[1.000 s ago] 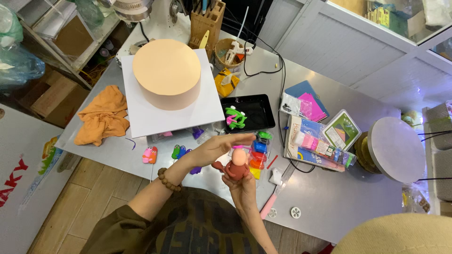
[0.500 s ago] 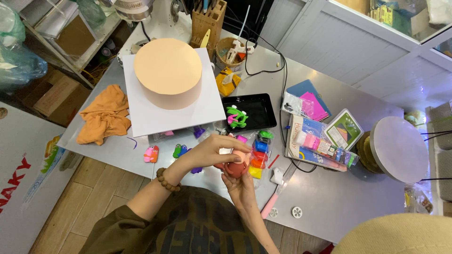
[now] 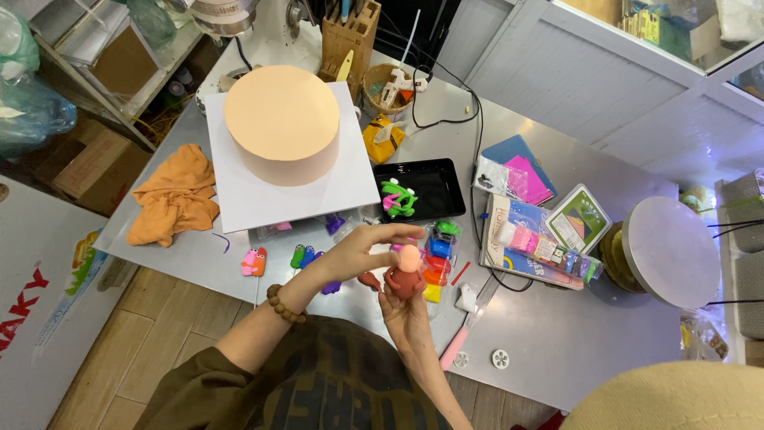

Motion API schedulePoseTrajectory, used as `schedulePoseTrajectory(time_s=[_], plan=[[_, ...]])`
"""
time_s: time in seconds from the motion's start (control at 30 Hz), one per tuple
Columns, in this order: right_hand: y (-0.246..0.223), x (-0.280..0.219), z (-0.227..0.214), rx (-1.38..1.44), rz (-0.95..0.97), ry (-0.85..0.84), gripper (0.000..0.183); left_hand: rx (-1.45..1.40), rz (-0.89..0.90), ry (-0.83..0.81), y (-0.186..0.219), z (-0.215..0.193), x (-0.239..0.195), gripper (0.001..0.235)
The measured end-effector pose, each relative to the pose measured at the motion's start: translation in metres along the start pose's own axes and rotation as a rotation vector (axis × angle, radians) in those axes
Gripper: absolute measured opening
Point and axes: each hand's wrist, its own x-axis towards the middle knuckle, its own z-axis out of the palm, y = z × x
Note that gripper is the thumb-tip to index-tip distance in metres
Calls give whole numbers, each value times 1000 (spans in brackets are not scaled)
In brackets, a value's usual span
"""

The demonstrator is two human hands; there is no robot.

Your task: Molding and assembling small character figures from colored fondant at a decorating station.

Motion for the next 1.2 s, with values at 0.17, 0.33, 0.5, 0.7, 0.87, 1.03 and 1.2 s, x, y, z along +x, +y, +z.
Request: schedulePoseTrajectory(time_s=[0.17,0.33,0.5,0.7,0.87,1.03,1.2], plan=[[1,7,9,94,16,29,55,321,115,-8,-6,6,-7,112],[-4,-1,64,-67,-44,98,47,651,164,12,-13,9,-15,110],[-7,4,57,-220,-81,106,33,814,220,113,-37,10,-24,94],[-2,13,33,-88,50,42,44,824,343,131,-28,16,-23,89],[-7,7,53,-104,96,76,41,845,310,87,-34,15,-24,92],[-6,8,29,-292,67,193,42,956,38,52,-73,-6,-34,97],[-12,-1,-7,-499,25,352,40,1017,-286,-26,-173,-35,-52,105]])
